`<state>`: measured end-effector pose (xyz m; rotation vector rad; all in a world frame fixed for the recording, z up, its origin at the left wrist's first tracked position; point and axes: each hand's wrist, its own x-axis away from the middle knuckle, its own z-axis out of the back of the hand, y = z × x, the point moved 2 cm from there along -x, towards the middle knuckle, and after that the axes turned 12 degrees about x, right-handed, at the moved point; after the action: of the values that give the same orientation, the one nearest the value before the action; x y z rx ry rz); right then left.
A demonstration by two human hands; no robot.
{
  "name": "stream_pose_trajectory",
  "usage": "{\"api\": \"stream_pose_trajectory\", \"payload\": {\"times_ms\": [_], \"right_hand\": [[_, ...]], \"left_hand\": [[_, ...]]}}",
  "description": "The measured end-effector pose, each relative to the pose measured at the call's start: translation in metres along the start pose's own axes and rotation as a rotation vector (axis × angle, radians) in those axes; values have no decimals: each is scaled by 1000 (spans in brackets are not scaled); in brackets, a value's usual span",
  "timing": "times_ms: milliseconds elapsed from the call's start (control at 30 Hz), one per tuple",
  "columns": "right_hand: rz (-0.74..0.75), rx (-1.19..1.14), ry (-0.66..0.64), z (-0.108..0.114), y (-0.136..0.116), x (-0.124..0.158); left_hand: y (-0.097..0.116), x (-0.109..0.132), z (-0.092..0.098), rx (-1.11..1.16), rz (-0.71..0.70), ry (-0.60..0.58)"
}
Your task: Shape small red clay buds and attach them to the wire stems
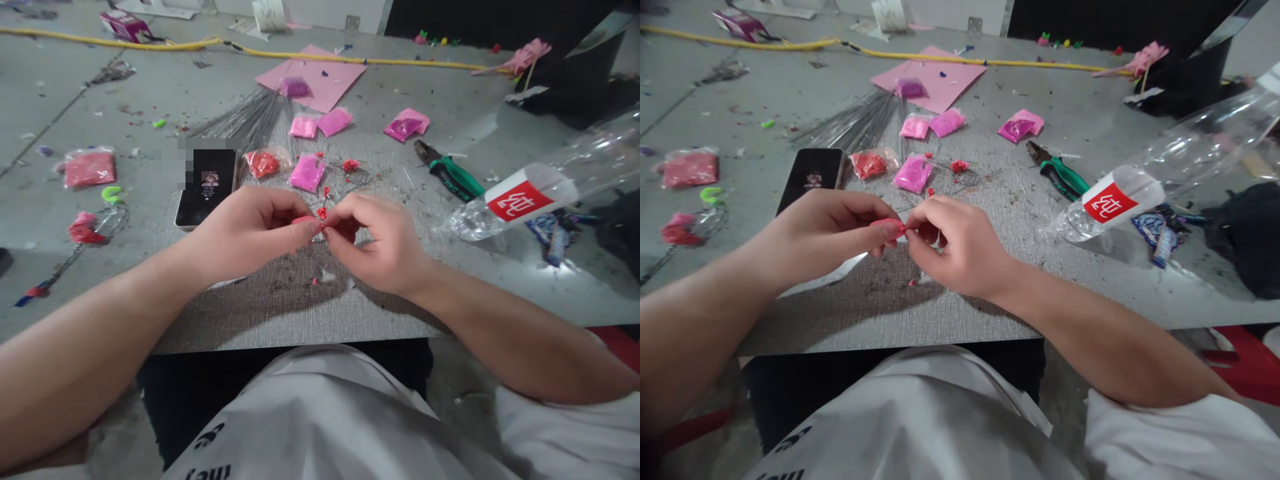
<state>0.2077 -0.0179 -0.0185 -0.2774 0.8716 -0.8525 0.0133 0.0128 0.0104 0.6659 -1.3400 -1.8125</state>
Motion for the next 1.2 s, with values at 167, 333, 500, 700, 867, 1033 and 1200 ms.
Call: {"api": "stream_pose_trajectory", "payload": {"times_ms": [167, 333, 500, 700, 867, 1033, 1200], "right_hand": [[-7, 2, 18, 1, -1, 0], [-131, -115, 78, 6, -2, 0], [-90, -73, 52, 5, -2, 0], [-3, -25, 53, 0, -1, 0], [23, 4, 79, 0, -1, 2], [50, 8, 87, 0, -2, 2], [57, 11, 95, 3, -4, 1]], "left_hand": [[0, 0, -1, 6, 21, -15], [0, 0, 2, 58, 24, -13], [0, -1, 5, 51, 31, -20], [-2, -2, 6, 131, 18, -41], [-7, -2, 7, 198, 16, -36], [-7, -1, 6, 240, 16, -39], [-3, 0, 5, 203, -8, -60]]}}
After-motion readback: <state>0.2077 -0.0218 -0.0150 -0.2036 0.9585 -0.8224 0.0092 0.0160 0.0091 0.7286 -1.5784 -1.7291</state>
